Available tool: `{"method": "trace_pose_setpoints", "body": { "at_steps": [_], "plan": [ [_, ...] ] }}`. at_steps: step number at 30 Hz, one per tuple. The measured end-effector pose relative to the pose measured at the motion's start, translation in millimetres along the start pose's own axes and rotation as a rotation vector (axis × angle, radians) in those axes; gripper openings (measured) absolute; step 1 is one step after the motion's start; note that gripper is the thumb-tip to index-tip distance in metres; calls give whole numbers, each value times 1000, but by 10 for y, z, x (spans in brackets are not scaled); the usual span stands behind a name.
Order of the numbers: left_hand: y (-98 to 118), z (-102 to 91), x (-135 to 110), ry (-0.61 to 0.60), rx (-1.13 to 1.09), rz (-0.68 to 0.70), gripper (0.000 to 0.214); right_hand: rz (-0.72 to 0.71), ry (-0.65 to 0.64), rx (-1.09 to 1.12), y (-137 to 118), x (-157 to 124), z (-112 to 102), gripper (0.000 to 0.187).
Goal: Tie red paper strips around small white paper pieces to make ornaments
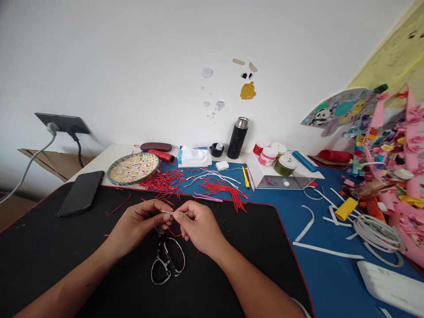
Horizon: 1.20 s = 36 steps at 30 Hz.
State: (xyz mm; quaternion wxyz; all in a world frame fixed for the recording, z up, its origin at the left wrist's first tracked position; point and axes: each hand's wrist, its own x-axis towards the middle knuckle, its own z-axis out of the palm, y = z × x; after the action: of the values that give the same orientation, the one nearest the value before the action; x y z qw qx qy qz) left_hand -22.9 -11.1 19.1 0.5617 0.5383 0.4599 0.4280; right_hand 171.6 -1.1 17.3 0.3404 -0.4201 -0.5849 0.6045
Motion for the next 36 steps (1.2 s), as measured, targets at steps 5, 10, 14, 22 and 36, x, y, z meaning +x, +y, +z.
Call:
{"method": "trace_pose_setpoints", "body": {
  "at_steps": [5,10,14,22,36],
  "plan": [
    [32,19,6,25,24,-8,20,4,-11,-6,17,7,-5,23],
    [52,41,10,68,-12,-36,21,5,-22,-4,30,3,1,22],
    [11,36,18,84,-68,-45,23,4,-35,9,37,-3,12,24],
    [-15,3,37,-15,-102,-76,26,-5,17,-72,56,16,-10,18],
    [-24,-2,32,75,36,-57,28,-8,9,-36,50,18,-21,22]
  ]
}}
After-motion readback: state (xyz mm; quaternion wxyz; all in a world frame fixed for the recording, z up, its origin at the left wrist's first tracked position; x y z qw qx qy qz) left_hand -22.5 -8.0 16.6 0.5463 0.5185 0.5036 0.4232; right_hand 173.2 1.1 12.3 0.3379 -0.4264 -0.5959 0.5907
